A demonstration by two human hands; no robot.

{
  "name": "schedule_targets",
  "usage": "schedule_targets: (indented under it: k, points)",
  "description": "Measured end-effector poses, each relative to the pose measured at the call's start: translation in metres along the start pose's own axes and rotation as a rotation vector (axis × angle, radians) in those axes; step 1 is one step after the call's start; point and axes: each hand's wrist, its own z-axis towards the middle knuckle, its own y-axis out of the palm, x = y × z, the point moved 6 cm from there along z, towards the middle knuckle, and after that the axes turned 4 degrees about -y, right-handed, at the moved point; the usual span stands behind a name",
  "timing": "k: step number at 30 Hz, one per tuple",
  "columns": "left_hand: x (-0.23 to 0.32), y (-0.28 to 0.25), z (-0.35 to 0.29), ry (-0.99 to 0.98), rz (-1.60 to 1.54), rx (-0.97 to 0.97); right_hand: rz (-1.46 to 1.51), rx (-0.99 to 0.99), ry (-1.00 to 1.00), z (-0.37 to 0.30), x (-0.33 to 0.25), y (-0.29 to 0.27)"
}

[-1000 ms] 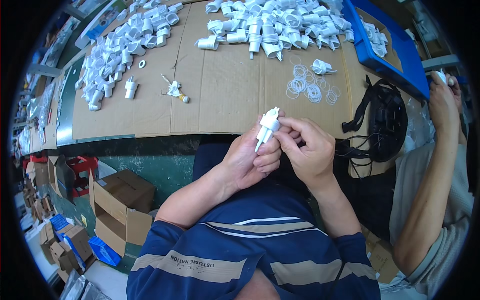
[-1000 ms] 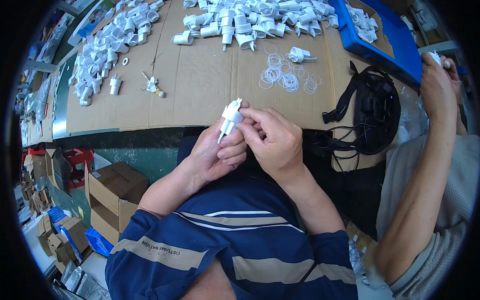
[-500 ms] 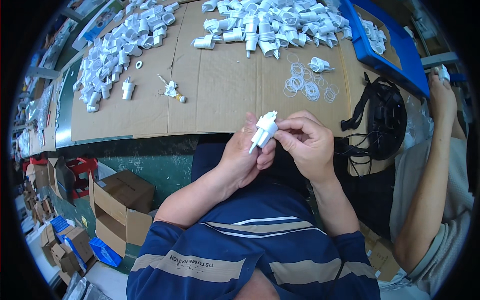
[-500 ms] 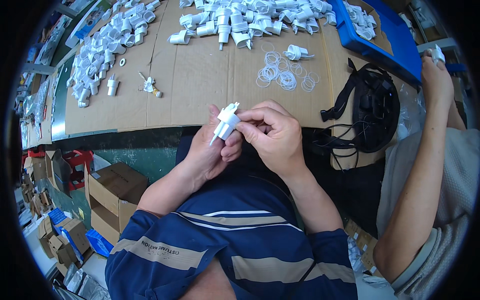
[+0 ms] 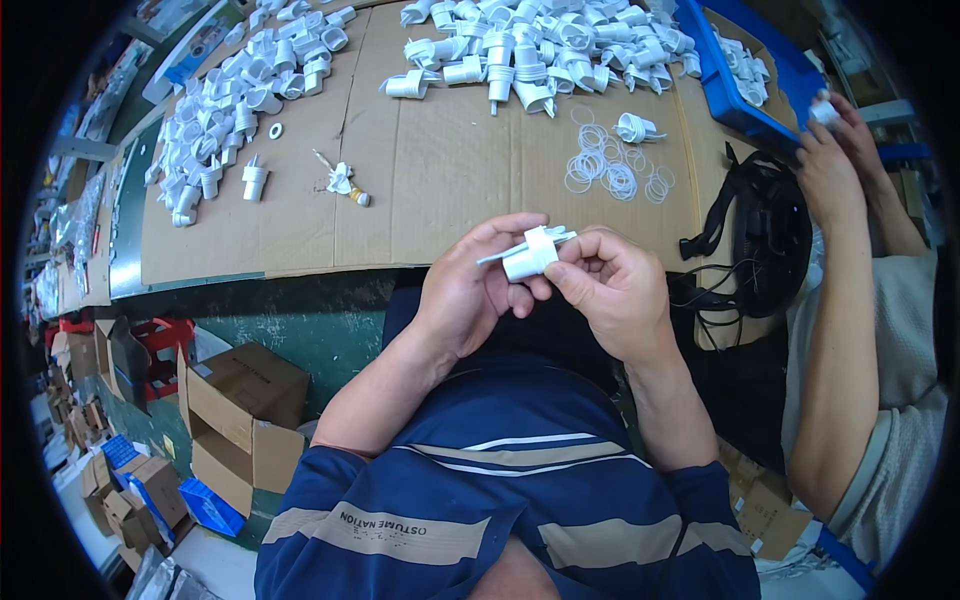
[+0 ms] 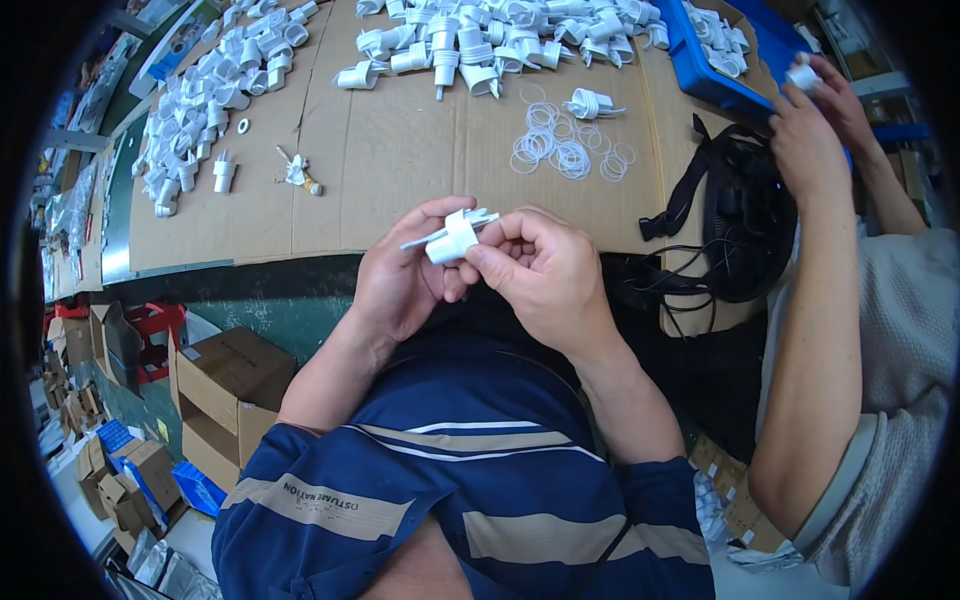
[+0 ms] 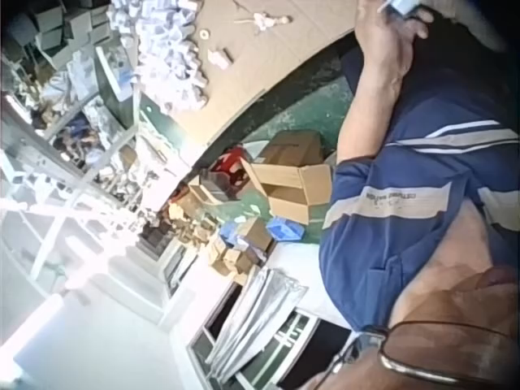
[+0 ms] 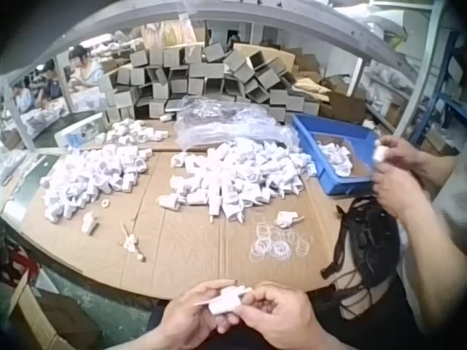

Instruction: Assemble small white plastic components by fitting rubber rings onto them.

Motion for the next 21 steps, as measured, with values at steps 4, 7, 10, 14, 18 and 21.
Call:
schedule_targets:
  k: [4, 7, 10, 14, 18, 21]
  points:
    - [0.008, 0.004, -0.006, 0.246, 0.43, 0.004, -0.072, -0.038, 0.054, 0.003, 0.001, -0.001]
    - [0.008, 0.002, -0.006, 0.284, 0.54, 0.019, -0.101, -0.043, 0.054, 0.004, 0.004, -0.001]
    - [0.003, -0.007, -0.002, 0.153, 0.437, 0.048, -0.118, -0.009, -0.002, 0.005, 0.006, -0.001]
    - [0.0, -0.012, 0.001, 0.067, 0.374, 0.064, -0.119, 0.016, -0.003, 0.007, 0.01, -0.001]
    - [-0.001, -0.011, 0.004, 0.047, 0.309, 0.063, -0.175, 0.026, -0.048, 0.009, 0.009, 0.002]
    - [0.001, -0.01, 0.006, 0.057, 0.266, 0.058, -0.229, 0.025, -0.093, 0.011, 0.006, 0.005]
